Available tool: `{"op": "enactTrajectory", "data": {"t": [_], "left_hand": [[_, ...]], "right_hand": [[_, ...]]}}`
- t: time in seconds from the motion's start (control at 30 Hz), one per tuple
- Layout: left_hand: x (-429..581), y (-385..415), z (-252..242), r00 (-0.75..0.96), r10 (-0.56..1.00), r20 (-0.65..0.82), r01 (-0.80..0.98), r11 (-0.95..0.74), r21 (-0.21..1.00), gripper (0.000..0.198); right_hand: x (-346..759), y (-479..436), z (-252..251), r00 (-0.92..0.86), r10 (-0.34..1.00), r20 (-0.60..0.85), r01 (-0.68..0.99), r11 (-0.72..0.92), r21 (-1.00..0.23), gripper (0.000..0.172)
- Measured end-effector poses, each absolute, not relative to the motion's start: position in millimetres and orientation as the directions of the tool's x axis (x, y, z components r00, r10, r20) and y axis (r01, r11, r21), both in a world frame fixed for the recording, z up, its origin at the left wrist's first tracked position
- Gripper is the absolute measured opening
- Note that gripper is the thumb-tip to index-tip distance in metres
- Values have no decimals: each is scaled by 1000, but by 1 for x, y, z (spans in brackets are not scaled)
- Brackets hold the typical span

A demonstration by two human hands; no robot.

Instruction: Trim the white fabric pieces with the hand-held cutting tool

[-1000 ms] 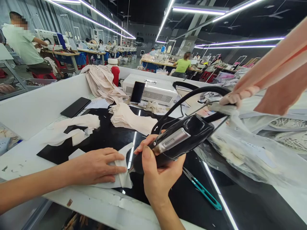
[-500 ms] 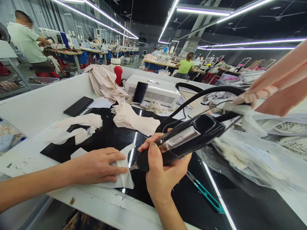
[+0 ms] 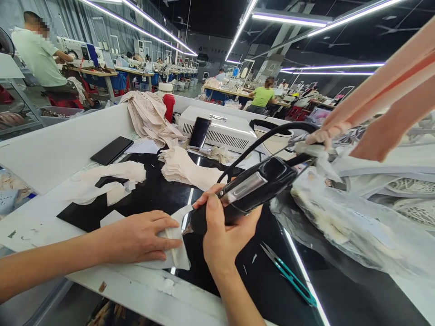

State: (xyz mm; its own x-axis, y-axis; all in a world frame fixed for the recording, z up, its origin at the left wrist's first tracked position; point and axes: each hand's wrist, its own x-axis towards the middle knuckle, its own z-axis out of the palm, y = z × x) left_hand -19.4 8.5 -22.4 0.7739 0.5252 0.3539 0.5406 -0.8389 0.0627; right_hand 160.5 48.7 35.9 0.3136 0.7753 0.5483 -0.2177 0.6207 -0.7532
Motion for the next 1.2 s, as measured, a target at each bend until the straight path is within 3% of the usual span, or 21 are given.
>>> {"op": "enactTrajectory", "data": {"t": [0.4,0.63,0.83,1.2], "left_hand": [[-6,-14,-23,695,608,384,629,-773,86,44],[-7,0,-13,694,620,366,617,-774,141,14],[-15,47,-14,808,517,281,459,-853,249,41],[-31,53,-15,804,543,243,454,-824,338,47]], "right_hand": [[160,52,31,272,788,553,-233,611,-756,38],[165,46,30,247,791,560,-257,611,-749,38],[166,47,26,242,786,569,-244,617,-748,38],[166,44,26,252,781,571,-246,622,-743,37]]}}
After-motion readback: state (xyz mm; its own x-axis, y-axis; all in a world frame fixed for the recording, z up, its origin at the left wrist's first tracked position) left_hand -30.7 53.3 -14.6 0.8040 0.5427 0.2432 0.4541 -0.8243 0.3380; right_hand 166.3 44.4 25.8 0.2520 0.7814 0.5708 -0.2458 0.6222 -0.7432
